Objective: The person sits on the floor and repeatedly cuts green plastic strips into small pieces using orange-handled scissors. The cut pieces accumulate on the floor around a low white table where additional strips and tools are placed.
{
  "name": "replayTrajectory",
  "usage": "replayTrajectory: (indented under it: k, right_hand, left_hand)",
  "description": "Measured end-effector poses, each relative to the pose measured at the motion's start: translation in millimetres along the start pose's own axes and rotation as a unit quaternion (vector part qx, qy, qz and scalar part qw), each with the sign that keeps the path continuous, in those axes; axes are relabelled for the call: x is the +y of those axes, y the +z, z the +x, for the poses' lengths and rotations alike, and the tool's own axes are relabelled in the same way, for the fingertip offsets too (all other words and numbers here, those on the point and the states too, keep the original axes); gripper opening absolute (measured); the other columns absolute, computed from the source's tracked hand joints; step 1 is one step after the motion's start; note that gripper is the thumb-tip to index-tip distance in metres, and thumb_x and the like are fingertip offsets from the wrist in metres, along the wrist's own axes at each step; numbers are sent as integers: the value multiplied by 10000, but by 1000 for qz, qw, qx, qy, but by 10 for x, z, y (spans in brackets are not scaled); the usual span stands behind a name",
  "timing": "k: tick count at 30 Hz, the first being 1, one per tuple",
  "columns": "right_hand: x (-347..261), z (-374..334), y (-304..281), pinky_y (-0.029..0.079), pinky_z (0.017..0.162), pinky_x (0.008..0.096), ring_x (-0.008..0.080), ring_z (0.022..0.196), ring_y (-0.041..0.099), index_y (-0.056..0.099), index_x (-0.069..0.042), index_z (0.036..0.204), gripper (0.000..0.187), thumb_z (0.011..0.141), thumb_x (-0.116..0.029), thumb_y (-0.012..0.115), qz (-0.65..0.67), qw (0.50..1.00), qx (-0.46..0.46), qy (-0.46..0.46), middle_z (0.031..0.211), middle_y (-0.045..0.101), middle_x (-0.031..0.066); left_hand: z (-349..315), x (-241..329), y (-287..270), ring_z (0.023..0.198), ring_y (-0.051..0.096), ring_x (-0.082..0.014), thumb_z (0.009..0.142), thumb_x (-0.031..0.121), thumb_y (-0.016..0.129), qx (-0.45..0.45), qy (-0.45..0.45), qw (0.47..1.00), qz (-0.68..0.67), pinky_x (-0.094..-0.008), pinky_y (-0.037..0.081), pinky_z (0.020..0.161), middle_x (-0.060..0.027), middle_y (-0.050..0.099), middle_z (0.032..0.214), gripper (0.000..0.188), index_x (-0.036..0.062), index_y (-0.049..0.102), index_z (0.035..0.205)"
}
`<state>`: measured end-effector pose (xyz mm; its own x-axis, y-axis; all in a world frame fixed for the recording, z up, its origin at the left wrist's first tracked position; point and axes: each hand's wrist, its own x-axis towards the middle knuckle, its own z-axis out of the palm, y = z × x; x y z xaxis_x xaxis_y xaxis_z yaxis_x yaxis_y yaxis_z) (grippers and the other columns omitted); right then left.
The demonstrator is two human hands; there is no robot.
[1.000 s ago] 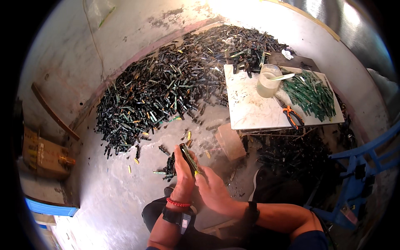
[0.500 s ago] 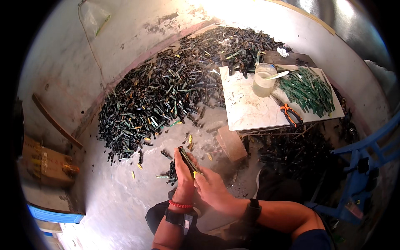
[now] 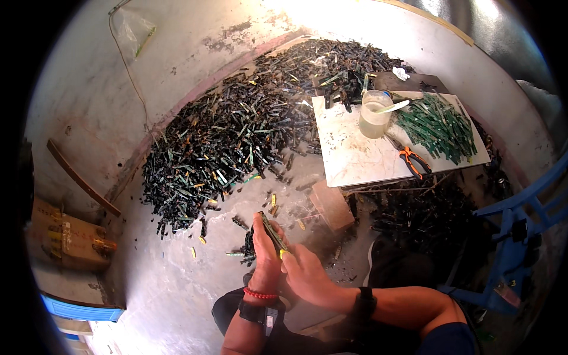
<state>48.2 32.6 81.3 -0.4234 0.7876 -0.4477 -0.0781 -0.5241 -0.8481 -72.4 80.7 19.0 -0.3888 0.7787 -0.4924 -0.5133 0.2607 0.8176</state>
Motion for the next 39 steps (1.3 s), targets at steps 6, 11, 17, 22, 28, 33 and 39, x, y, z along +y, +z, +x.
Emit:
replayTrajectory:
  k: [6, 11, 17, 22, 28, 33, 39]
  right_hand:
    - [-55, -72, 79, 346, 399, 235, 80, 497, 418, 409, -16, 1129, 268, 958, -219, 439, 89, 995, 27, 42, 769, 484, 39]
    - [-112, 21, 85, 342, 396, 236, 84, 495, 416, 405, -32, 1104, 253, 942, -213, 476, 120, 989, 51, 70, 759, 486, 38]
    - [-156, 153, -70, 395, 415, 283, 120, 518, 493, 435, 1, 1141, 330, 888, -197, 513, 67, 995, 43, 59, 734, 540, 64]
    - [31, 306, -230, 469, 625, 374, 245, 690, 642, 541, 26, 1014, 255, 846, -164, 566, -240, 936, 88, -241, 832, 617, 208]
    - [6, 241, -154, 442, 526, 340, 210, 592, 576, 555, -3, 978, 237, 857, -204, 583, -210, 950, 76, -216, 783, 604, 160]
    - [-274, 191, -240, 323, 386, 248, 98, 484, 448, 520, -76, 994, 162, 928, -223, 523, 157, 966, -141, 148, 748, 552, 54]
    - [-180, 218, -208, 352, 392, 314, 165, 434, 458, 492, -31, 1012, 193, 911, -187, 543, -100, 990, -60, -82, 673, 541, 103]
  left_hand:
    - [-9, -18, 44, 409, 419, -146, 879, 614, 381, 35, 23, 998, 44, -275, 342, 393, -35, 441, 502, 600, 71, 484, 645]
    - [14, -38, 109, 430, 457, -135, 892, 608, 364, 88, 132, 982, 99, -266, 361, 405, -54, 494, 525, 625, 50, 526, 660]
    - [41, -42, 78, 419, 442, -133, 909, 580, 359, 74, 103, 991, 41, -258, 364, 414, -38, 493, 528, 586, 56, 528, 706]
    - [187, -147, 1, 431, 444, -138, 908, 578, 372, 57, 85, 995, -14, -259, 358, 406, -26, 480, 540, 552, 78, 506, 717]
    - [28, 19, -19, 461, 456, -127, 915, 559, 385, 21, 66, 996, -48, -246, 355, 414, -19, 475, 565, 517, 91, 485, 719]
    - [-121, 121, -68, 469, 421, -108, 912, 536, 429, -13, 67, 995, -69, -241, 342, 425, 2, 452, 583, 476, 103, 478, 722]
    - [-101, 127, 43, 470, 382, -102, 901, 537, 462, -4, 41, 991, -124, -239, 322, 428, 28, 415, 576, 447, 130, 471, 716]
